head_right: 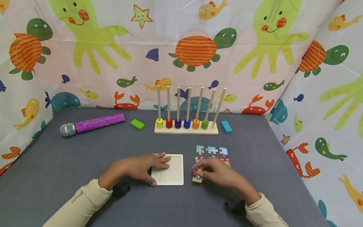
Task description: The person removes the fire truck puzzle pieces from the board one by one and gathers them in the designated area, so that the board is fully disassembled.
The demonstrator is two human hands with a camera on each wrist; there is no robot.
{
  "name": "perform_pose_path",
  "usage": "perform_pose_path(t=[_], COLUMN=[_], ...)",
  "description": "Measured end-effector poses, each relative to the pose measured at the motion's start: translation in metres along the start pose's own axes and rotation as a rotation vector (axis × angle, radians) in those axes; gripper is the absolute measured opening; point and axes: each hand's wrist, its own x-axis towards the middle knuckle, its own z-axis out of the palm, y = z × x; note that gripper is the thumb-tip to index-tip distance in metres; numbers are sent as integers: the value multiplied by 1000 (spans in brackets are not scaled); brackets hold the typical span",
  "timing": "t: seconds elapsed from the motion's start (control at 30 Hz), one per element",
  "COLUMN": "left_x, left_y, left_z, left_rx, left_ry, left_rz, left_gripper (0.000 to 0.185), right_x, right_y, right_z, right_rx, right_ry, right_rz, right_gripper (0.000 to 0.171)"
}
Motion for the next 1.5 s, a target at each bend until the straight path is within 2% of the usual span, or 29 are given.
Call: perform_pose_path(t=[0.17,0.43,0.7,1.0,1.17,1.37,1.5], left_x=[-1,0,2,1,0,-3,-4], left_y=[-2,-4,0,3,2,0,-4], left_z=[0,0,5,3,3,2,0], left_rx=[-10,-16,5,-4,14,25,-7], left_ry=[6,8,0,-1,-18,-27,-33], left_rz=[2,6,22,36,33,81,116], left_gripper=[72,71,71,72,72,71,68], right_x=[-10,-19,-40,-52,-54,-55,-54], right_y=[7,9,12,17,28,37,38], right_z=[-8,-17,-28,-41,-40,-41,-41], right_rx=[-5,-117,-141,-217,-237,-276,-283], right_ry=[29,87,135,192,159,172,196], right_rz=[9,14,132,150,189,202,203], right_gripper=[23,15,20,22,19,19,20])
